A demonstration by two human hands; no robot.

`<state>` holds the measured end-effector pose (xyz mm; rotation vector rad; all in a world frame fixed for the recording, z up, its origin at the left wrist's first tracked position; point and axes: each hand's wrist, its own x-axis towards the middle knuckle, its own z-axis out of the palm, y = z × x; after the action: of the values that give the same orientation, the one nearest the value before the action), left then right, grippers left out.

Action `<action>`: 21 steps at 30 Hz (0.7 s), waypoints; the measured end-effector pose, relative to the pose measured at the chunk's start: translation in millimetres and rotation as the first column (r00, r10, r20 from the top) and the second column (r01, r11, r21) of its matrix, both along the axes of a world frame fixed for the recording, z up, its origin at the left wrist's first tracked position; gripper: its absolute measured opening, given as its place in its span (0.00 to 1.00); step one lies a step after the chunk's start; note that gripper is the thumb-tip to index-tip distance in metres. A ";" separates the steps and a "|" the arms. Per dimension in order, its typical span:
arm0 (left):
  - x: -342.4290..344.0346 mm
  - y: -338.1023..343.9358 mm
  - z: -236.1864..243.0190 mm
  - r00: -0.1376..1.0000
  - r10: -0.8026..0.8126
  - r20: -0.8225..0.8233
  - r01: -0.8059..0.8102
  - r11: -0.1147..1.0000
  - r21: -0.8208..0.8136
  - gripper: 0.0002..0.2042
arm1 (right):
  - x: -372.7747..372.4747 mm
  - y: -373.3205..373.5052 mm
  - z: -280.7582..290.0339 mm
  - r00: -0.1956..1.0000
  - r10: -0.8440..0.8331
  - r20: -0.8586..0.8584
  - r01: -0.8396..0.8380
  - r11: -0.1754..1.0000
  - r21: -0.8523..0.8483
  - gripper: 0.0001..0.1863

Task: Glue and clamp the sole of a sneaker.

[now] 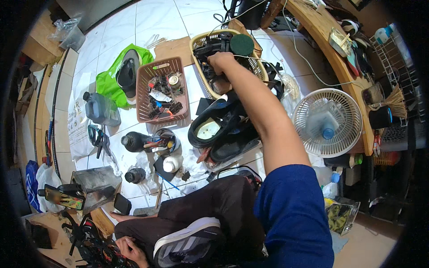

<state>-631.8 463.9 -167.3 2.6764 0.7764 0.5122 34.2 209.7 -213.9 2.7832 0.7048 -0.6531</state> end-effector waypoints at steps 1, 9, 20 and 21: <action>-1.2 0.4 -3.3 1.000 -0.011 0.000 0.011 1.000 0.013 0.18 | 5.2 -10.6 0.9 0.999 0.015 0.033 -0.016 0.999 0.043 0.31; -3.6 -0.5 9.7 0.999 0.041 0.009 -0.041 0.999 0.003 0.18 | 18.6 -35.0 61.7 0.969 -0.079 -0.234 0.112 0.985 0.133 0.20; 4.4 19.1 23.7 0.998 -0.023 0.057 0.038 0.958 -0.284 0.26 | 19.3 -46.3 66.6 0.899 0.016 0.437 -0.027 0.999 0.019 0.11; 2.8 25.9 30.3 0.992 -0.050 0.115 0.097 0.891 -0.444 0.29 | 24.3 -42.0 57.9 0.836 -0.010 0.549 -0.060 0.992 0.109 0.12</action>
<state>-629.0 489.8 -137.0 2.2228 0.6652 0.3878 58.5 167.7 -156.0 2.8415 0.6627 0.2174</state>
